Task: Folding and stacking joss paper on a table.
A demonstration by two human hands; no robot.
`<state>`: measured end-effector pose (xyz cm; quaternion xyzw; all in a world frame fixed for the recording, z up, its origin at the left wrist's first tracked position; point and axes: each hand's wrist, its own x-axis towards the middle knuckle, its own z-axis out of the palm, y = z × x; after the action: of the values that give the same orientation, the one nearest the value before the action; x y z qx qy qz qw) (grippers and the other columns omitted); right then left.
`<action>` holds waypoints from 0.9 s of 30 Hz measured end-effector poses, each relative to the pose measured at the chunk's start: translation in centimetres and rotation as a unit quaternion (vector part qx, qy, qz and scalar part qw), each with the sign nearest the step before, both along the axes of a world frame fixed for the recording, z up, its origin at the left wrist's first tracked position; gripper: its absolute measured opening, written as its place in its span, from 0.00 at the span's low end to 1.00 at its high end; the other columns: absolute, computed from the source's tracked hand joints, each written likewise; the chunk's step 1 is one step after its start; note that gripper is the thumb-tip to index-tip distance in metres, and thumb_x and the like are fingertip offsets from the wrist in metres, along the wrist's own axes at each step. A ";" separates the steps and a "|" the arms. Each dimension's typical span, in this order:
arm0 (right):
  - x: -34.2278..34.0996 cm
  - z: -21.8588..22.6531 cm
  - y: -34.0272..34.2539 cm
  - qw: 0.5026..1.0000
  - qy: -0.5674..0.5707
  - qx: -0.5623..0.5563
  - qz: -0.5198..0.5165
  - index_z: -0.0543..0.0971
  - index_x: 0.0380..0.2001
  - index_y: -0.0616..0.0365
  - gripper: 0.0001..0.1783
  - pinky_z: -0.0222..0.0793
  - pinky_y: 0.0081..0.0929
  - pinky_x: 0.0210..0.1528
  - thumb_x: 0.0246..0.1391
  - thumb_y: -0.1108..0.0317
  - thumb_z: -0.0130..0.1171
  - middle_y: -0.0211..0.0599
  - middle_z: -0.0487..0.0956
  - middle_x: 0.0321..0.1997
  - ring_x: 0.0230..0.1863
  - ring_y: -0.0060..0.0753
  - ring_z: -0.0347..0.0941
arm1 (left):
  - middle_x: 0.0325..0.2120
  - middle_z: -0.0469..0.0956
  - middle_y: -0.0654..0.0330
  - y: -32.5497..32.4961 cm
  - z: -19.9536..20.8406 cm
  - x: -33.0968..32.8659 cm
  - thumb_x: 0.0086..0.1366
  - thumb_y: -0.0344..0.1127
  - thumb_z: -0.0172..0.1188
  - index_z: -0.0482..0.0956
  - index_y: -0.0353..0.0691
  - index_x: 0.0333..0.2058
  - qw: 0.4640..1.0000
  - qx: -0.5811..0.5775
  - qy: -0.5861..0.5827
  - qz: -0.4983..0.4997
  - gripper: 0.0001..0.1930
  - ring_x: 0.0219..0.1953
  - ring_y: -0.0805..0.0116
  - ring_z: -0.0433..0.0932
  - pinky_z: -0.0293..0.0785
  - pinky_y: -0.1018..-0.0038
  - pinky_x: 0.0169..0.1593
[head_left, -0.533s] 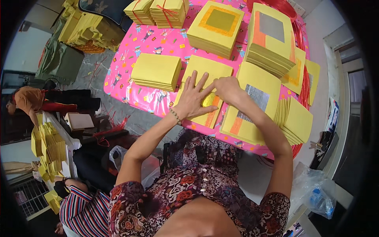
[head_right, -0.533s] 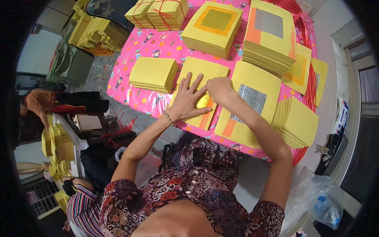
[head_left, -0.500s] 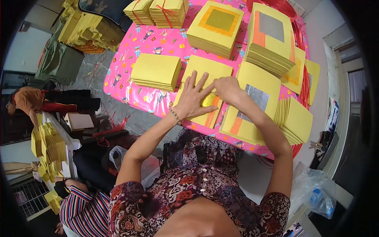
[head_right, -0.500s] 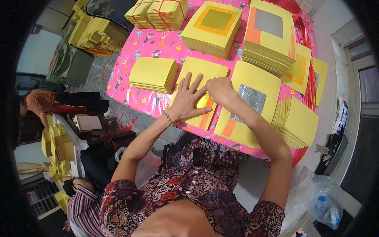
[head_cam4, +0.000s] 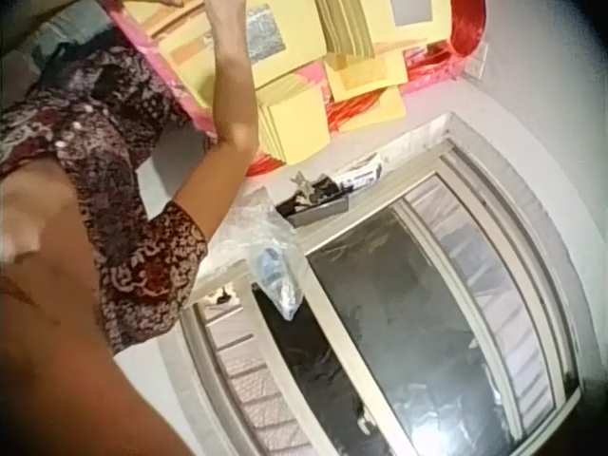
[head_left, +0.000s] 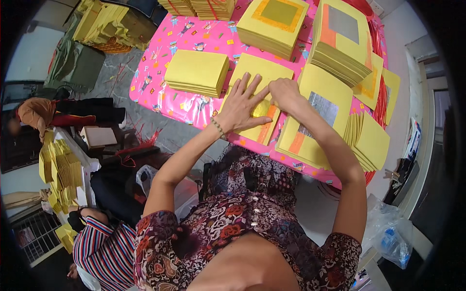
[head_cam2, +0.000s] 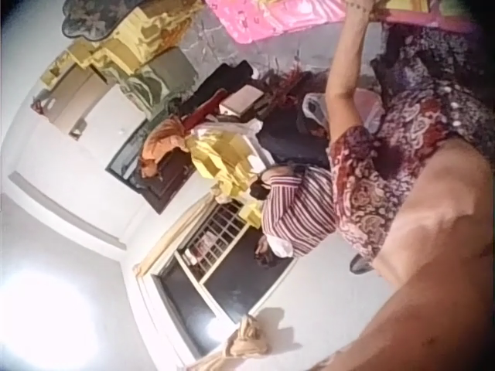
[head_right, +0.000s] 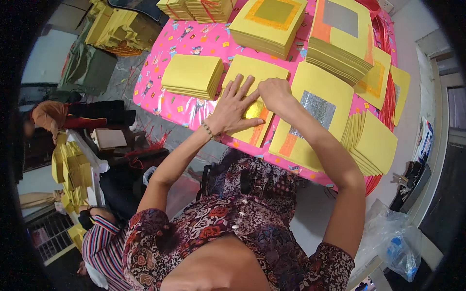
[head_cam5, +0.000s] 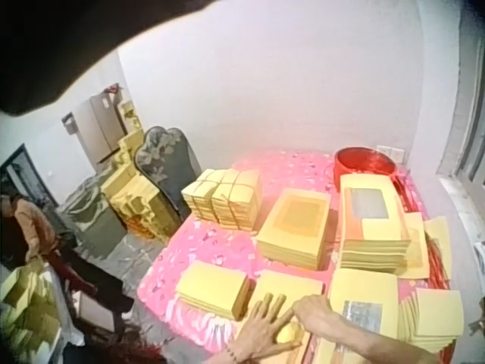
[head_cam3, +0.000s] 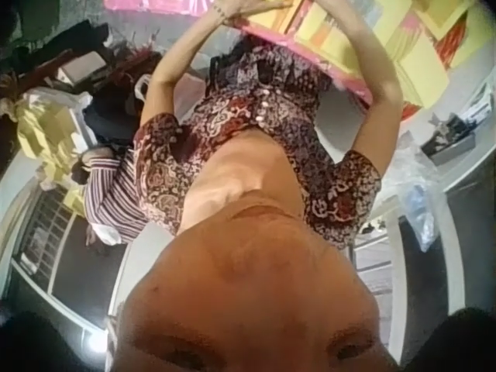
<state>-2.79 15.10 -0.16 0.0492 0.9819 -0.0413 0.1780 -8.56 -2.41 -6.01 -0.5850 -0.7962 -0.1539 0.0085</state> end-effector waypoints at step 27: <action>-1.1 0.6 0.9 0.994 -0.098 0.046 -0.009 0.83 0.38 0.58 0.25 0.77 0.37 0.41 0.34 0.61 0.78 0.42 0.84 0.39 0.43 0.44 0.82 | 0.67 0.48 0.33 -2.1 -0.7 -0.6 0.55 0.75 0.53 0.55 0.59 0.69 0.999 0.020 -0.030 0.002 0.48 0.69 0.33 0.46 0.50 0.47 0.68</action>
<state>-3.86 15.96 0.39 0.0698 0.9601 0.0073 0.2708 -9.17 -4.52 -6.71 -0.5781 -0.7942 -0.1874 -0.0027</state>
